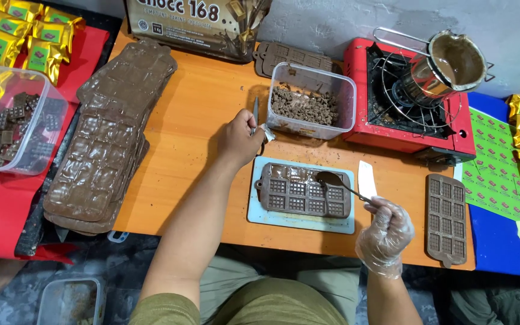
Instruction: A person uses a spoon to fill a silicone chocolate mold with melted chocolate and levels the surface with a scraper.
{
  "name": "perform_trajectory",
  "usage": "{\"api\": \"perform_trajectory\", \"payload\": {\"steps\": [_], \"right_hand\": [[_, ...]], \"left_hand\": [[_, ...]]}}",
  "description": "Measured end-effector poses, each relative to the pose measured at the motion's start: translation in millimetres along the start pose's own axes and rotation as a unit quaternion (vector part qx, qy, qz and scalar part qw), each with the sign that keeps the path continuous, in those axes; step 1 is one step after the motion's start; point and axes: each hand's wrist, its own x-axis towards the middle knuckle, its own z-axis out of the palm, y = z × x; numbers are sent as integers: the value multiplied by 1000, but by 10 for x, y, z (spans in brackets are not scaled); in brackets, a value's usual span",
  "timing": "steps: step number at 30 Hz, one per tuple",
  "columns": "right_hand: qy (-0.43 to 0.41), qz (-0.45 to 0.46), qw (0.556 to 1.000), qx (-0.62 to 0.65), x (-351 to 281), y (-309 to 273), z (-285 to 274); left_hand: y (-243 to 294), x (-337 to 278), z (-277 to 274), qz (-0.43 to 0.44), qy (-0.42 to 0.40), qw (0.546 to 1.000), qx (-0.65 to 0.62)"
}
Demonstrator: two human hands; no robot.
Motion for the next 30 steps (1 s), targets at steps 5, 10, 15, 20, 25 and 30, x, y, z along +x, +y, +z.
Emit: {"api": "perform_trajectory", "payload": {"steps": [5,10,15,20,25,30], "right_hand": [[27,93,994,59,33,-28,55],[91,223,965,107,214,-176,58],[44,288,953,85,362,36,-111],[164,450,788,387,504,-62,-85],[158,457,765,424,531,-92,-84],[156,465,745,453,699,59,-188]], "left_hand": [[168,-127,-176,-31,-36,998,51],[-170,70,105,34,32,998,-52],[-216,96,133,73,47,991,-105],[62,-192,-159,55,37,992,-104],[-83,-51,-17,57,39,993,-96],[6,-128,-88,38,31,996,-75]]}}
